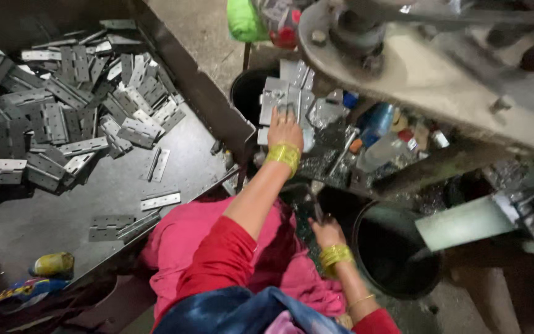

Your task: The person operates a drill press to process small metal brackets. They pick up each bracket from a nearby bin, position it under the drill, and activate the machine using a lever. After drilling, they place the finished bracket into a separate bin.

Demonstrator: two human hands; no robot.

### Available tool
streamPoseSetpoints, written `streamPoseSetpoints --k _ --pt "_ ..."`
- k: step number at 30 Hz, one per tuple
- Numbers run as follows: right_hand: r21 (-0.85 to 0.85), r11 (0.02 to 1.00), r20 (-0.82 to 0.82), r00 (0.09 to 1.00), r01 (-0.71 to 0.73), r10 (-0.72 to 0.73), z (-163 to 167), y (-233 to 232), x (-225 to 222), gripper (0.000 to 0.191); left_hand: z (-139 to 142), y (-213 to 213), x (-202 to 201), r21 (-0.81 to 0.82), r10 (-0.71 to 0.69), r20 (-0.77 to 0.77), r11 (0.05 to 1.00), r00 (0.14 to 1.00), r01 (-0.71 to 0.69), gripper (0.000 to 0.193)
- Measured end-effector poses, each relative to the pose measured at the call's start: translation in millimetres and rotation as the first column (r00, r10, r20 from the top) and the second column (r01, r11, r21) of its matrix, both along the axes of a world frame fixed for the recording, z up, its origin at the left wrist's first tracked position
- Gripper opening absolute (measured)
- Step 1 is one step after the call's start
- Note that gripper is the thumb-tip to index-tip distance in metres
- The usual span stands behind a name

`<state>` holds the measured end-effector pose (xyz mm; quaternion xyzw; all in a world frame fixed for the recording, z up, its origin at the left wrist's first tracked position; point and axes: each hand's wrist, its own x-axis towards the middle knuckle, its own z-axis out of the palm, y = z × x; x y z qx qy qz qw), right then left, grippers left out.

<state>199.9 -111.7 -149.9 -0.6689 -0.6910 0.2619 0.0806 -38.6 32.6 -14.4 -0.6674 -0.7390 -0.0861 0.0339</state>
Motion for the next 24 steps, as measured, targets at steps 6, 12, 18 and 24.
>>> streamPoseSetpoints --k 6,12,18,24 --pt "-0.12 0.992 -0.022 0.999 -0.04 0.038 24.5 26.1 5.9 0.061 3.2 22.9 -7.6 -0.019 0.045 -0.055 0.999 0.997 -0.046 0.046" --pt "-0.063 0.998 0.042 0.999 -0.007 0.01 23.6 4.5 -2.2 0.059 2.6 31.1 -1.4 -0.182 -0.008 -0.066 0.983 0.998 -0.004 0.047" --pt "0.085 0.994 -0.125 0.988 -0.075 0.085 1.7 22.3 11.6 0.06 -3.3 33.8 -10.3 -0.067 0.028 0.025 0.997 0.999 -0.026 0.049" --pt "0.024 1.0 -0.058 0.998 -0.007 0.008 17.3 -9.4 -9.5 0.054 -6.9 47.2 -9.2 -0.067 0.003 -0.027 0.998 1.0 -0.005 0.053"
